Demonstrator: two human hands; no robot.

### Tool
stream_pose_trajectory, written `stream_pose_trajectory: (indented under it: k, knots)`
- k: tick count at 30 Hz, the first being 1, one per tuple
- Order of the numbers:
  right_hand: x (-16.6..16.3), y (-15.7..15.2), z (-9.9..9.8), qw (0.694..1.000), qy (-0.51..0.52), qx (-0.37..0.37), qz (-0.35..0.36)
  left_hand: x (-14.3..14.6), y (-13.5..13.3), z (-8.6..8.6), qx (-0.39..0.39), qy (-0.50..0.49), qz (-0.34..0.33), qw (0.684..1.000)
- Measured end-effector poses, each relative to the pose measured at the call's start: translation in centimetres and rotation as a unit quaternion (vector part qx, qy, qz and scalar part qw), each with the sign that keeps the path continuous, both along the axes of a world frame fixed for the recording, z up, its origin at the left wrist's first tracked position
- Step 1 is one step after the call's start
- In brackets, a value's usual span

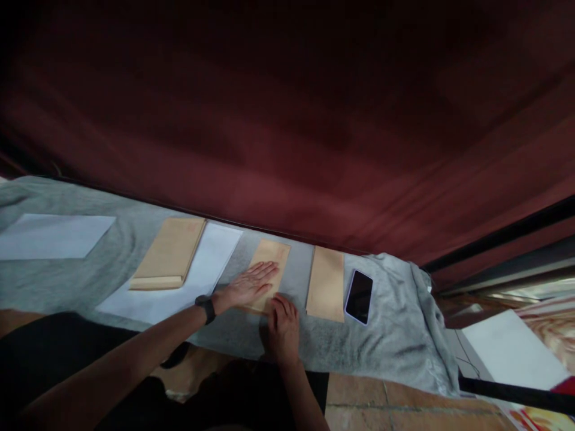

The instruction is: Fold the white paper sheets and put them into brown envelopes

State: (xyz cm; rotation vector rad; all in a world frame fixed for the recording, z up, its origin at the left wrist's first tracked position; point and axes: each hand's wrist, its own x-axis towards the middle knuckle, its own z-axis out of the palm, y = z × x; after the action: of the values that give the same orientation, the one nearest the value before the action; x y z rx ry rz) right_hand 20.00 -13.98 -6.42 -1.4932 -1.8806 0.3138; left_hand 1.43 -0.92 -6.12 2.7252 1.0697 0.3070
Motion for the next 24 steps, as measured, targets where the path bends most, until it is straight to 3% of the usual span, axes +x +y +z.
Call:
stream_pose_trajectory:
  k: [6, 10, 14, 19, 24]
  knots:
    - [-0.2, 6.1, -0.4, 0.997, -0.055, -0.002, 0.057, -1.3, -3.6, 0.4, 0.016, -0.039, -0.039, 0.998]
    - [-1.1, 11.5, -0.7, 0.987, -0.156, 0.007, 0.04, -2.1, -5.6, 1.1, 0.0, -0.048, -0.042, 0.998]
    - [-1.2, 14.9, -1.1, 0.985, -0.175, 0.01, 0.008, -2.9, -7.1, 1.7, -0.028, -0.041, -0.039, 0.998]
    - [-1.1, 16.0, -1.5, 0.987, -0.156, 0.031, -0.019, -3.1, -7.9, 2.2, -0.042, -0.054, -0.014, 0.998]
    - [-0.8, 14.6, -1.3, 0.984, -0.179, 0.016, 0.011, -3.0, -7.9, 2.2, -0.032, -0.085, 0.011, 0.996]
